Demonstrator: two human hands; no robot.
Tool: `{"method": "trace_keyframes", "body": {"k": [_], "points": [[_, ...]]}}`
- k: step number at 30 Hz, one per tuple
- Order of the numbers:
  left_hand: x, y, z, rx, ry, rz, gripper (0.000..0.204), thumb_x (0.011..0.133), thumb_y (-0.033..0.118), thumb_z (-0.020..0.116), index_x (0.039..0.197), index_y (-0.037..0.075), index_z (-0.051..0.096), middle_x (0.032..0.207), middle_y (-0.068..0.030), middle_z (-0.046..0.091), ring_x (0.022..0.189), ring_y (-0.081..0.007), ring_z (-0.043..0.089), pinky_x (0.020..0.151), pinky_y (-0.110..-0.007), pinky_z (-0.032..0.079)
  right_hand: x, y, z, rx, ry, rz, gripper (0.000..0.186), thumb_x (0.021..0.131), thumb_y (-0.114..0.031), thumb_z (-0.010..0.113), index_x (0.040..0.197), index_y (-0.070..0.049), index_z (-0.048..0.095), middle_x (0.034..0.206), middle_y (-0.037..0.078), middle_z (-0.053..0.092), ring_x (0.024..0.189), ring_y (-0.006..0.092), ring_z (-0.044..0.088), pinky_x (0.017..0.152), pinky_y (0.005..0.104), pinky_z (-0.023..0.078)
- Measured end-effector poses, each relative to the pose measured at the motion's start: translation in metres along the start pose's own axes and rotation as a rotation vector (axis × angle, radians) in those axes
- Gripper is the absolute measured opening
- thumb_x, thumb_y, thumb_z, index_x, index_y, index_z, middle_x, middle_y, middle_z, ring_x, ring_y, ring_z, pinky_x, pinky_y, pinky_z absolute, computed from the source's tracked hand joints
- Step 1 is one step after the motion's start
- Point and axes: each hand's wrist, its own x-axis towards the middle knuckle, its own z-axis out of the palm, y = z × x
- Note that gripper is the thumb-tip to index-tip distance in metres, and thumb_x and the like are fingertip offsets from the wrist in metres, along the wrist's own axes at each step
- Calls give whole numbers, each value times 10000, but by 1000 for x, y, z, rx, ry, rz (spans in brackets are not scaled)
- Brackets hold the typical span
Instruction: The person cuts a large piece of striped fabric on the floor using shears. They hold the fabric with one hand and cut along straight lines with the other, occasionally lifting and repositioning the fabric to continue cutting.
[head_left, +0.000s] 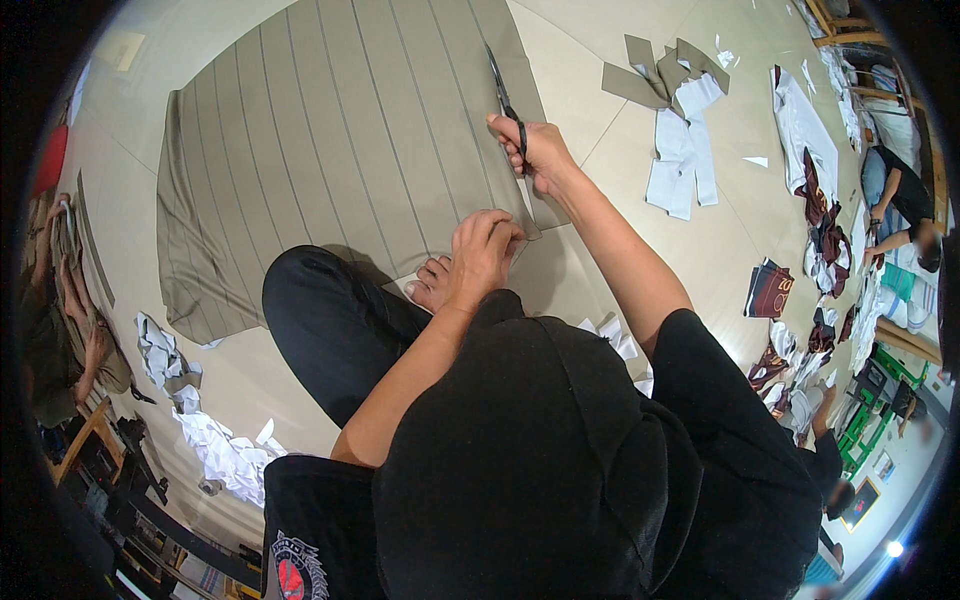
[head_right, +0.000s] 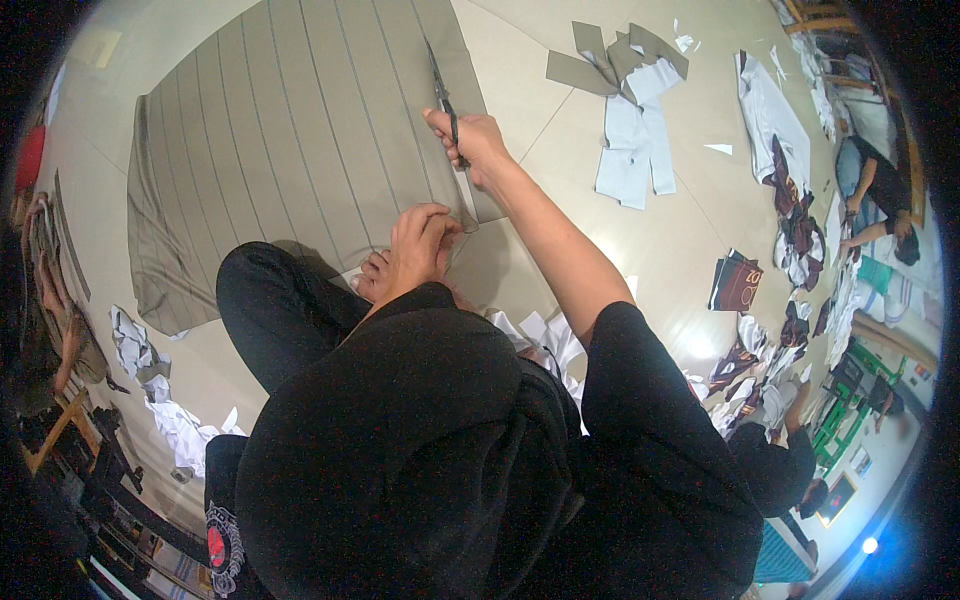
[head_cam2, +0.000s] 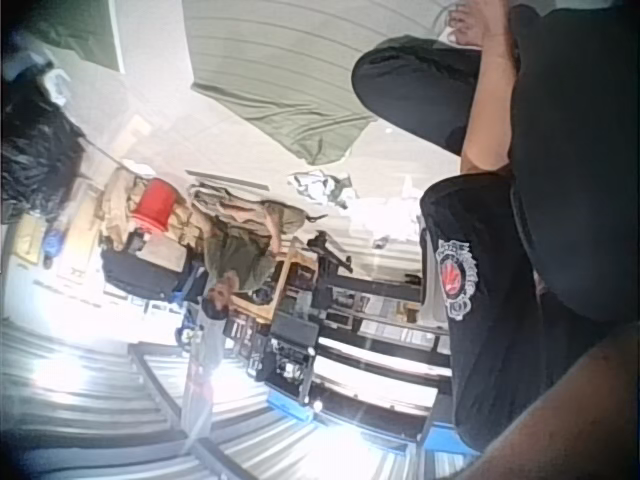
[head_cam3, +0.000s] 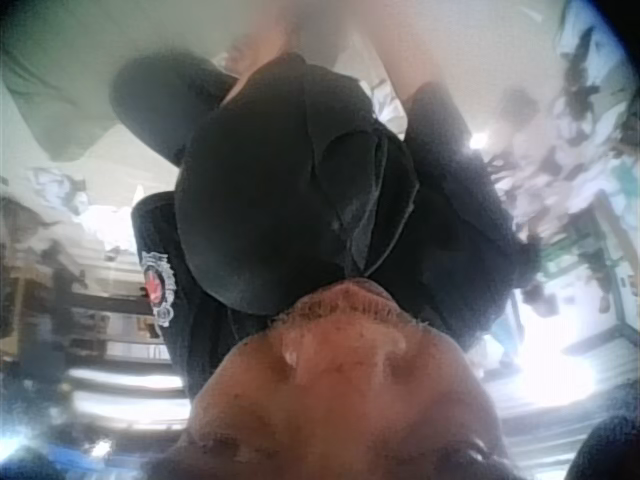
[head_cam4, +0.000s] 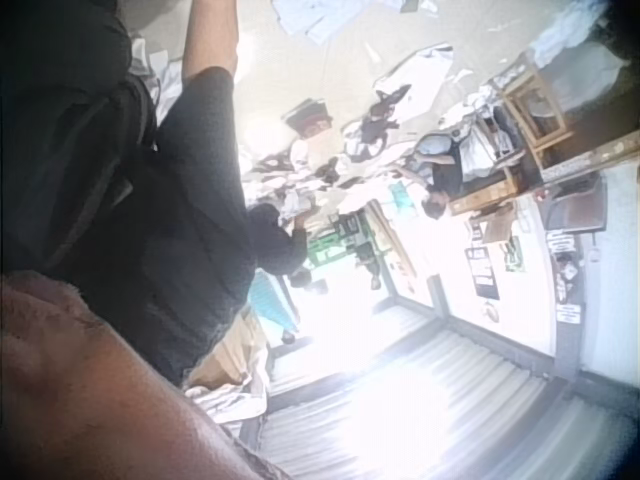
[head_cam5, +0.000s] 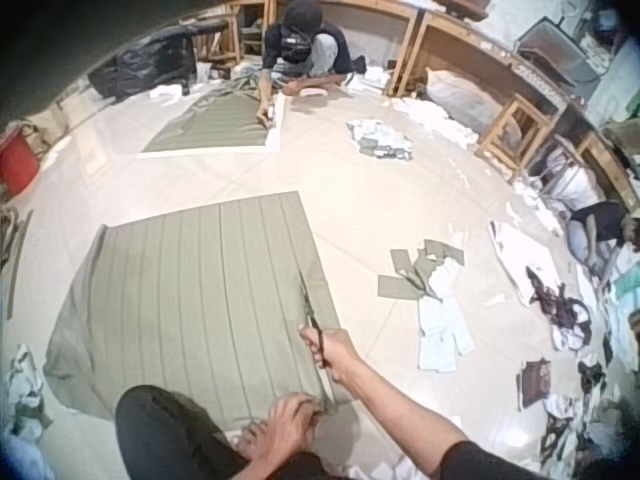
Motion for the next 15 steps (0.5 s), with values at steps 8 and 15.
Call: {"method": "trace_keyframes", "body": {"k": [8,15], "points": [[0,0,0,8,0,-3,290,732,-2,752,987,117,682,1160,-61,611,1132,-318,569,938,-444,441,-1,0,0,15,0,-18,343,822,-329,819,718,-97,588,613,-46,516,470,47,430,433,215,305],[0,0,0,11,-2,-7,289,735,-1,748,990,117,684,1165,-63,610,1131,-317,568,933,-441,439,-1,0,-1,2,-6,-10,339,820,-318,826,720,-92,593,614,-42,514,472,50,433,429,221,316]]}}
